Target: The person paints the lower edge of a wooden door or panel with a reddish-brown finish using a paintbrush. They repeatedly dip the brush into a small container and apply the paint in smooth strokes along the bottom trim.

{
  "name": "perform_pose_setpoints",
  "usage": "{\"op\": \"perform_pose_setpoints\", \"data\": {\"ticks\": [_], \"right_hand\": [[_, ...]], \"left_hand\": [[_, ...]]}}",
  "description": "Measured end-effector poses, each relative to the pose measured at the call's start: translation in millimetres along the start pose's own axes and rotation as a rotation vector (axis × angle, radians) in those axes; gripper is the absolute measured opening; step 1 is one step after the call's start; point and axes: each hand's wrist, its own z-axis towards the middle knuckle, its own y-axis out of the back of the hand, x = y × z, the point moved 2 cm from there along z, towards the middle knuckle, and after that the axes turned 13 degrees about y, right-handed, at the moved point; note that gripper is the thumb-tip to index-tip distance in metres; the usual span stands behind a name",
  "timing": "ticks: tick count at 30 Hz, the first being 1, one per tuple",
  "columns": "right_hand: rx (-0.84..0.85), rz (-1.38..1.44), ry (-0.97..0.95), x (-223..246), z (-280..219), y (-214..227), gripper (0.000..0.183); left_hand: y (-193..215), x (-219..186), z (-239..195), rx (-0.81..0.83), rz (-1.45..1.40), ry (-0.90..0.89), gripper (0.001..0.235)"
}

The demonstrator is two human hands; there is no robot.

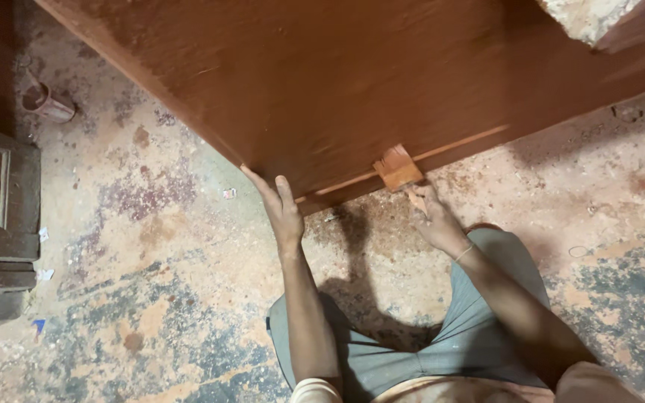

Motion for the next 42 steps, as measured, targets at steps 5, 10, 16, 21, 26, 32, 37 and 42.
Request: {"op": "perform_pose_setpoints", "data": {"ticks": [5, 10, 16, 21, 26, 32, 37, 42], "right_hand": [[-0.178, 0.492, 0.491, 42.2, 0.7, 56.0, 0.05], [-0.289, 0.555, 0.506, 73.5, -12.8, 110.8, 0.051], [-0.253, 0.19, 0.258, -3.6, 7.3, 61.6, 0.044], [-0.161, 0.128, 0.237, -45.1, 5.0, 41.4, 0.047], [-0.121, 1.43, 0.262, 2.6, -2.5, 114.6, 0.026], [-0.293, 1.155, 0.326, -3.9, -8.3, 131.0, 0.032], [-0.228, 0.286, 0.297, -98.3, -0.9, 71.1, 0.062], [-0.359, 1.065, 0.035, -105.3, 7.6, 87.6, 0.04]], "left_hand": [[-0.9, 6.7, 2.3, 0.0, 0.011, -0.002, 0.077], [-4.0, 4.9, 3.4, 0.006, -0.027, -0.011, 0.079], [-5.5, 2.4, 1.9, -0.013, 0.014, 0.01, 0.08], [-7.3, 2.1, 3.8, -0.003, 0.024, 0.011, 0.082], [-5.1, 9.4, 6.2, -0.002, -0.018, 0.015, 0.079], [-2.7, 9.1, 5.8, 0.001, -0.034, 0.012, 0.079], [-4.4, 6.5, 4.3, -0.003, -0.034, -0.01, 0.08], [-8.6, -1.2, 4.3, -0.019, 0.008, -0.032, 0.083]]}}
